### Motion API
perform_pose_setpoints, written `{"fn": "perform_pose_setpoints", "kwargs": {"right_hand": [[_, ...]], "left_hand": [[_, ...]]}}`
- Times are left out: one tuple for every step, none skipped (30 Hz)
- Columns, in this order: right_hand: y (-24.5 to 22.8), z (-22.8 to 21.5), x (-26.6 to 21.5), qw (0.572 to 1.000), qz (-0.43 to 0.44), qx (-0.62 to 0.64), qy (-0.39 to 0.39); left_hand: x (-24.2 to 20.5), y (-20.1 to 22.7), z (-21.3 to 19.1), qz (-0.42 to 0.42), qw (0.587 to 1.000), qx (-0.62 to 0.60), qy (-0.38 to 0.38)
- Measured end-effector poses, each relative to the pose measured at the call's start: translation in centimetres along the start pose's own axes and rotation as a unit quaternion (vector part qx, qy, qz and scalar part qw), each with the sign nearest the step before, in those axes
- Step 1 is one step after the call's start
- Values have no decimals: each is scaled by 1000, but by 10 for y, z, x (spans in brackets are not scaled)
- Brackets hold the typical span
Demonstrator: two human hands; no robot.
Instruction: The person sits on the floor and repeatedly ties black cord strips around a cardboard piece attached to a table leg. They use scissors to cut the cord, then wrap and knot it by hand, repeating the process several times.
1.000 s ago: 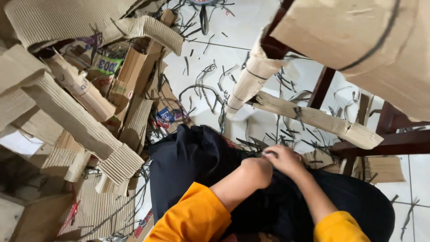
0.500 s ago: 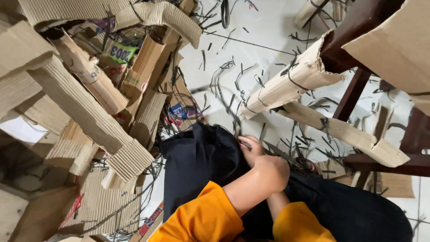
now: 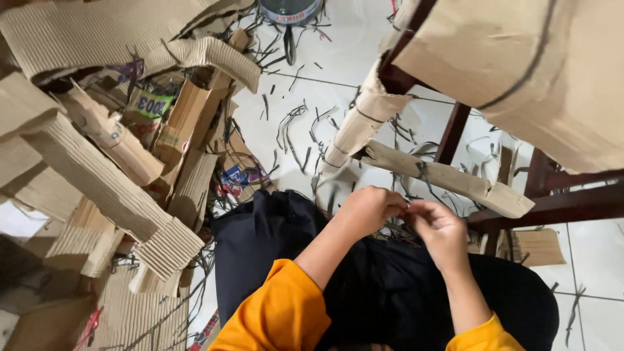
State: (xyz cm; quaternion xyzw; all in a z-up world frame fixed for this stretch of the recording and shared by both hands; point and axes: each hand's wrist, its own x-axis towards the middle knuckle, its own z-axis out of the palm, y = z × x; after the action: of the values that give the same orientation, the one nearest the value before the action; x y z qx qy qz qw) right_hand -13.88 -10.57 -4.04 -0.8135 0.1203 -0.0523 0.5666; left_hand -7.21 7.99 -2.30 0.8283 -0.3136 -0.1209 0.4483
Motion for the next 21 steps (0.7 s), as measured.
{"fn": "perform_pose_setpoints", "kwargs": {"right_hand": [[5,-4,2,1000,0,4,4],[11,-9,4,997,-29,59,32],[16,-15,7,990,-57,113,59],[16,-15,7,989,-60,117,63],[17,-15,7,986,-55,143,62],[18,-15,5,983,-47,169,60],[24,-13,7,982,-48,173,64],[32,-11,7,980,-43,183,61],[40,-9,8,979,-38,192,57],[40,-7,9,978,-34,196,62],[40,-4,11,980,-34,181,79],[40,-3,11,981,-33,166,97],[35,-4,12,980,-28,168,102],[30,-6,12,982,-34,151,108],[25,-8,13,984,-40,134,113],[22,-11,14,983,-37,136,117],[20,-13,14,991,-40,80,103],[17,-15,15,995,-44,24,86],[15,-14,15,995,-41,26,87],[13,-13,15,995,-36,6,89],[11,-12,14,995,-31,-14,90]], "left_hand": [[1,2,3,3,1000,4,-4],[3,5,6,-7,997,-65,40],[6,8,9,-17,988,-133,83],[9,6,17,-13,988,-129,80],[12,3,25,-25,978,-167,126],[14,0,33,-38,963,-205,171],[16,1,38,-36,964,-202,168],[17,0,43,-53,959,-207,185],[19,-1,49,-69,954,-213,202],[19,1,49,-70,955,-210,196],[20,1,49,-83,948,-242,189],[20,2,49,-96,939,-275,182],[20,2,52,-98,941,-273,175],[21,2,55,-107,929,-306,178],[22,2,57,-117,916,-339,181],[23,6,56,-118,917,-338,177],[24,11,54,-120,909,-357,177],[24,15,51,-122,901,-376,178],[25,16,51,-124,902,-375,176],[25,18,50,-112,906,-369,174],[25,20,50,-100,910,-364,173]]}}
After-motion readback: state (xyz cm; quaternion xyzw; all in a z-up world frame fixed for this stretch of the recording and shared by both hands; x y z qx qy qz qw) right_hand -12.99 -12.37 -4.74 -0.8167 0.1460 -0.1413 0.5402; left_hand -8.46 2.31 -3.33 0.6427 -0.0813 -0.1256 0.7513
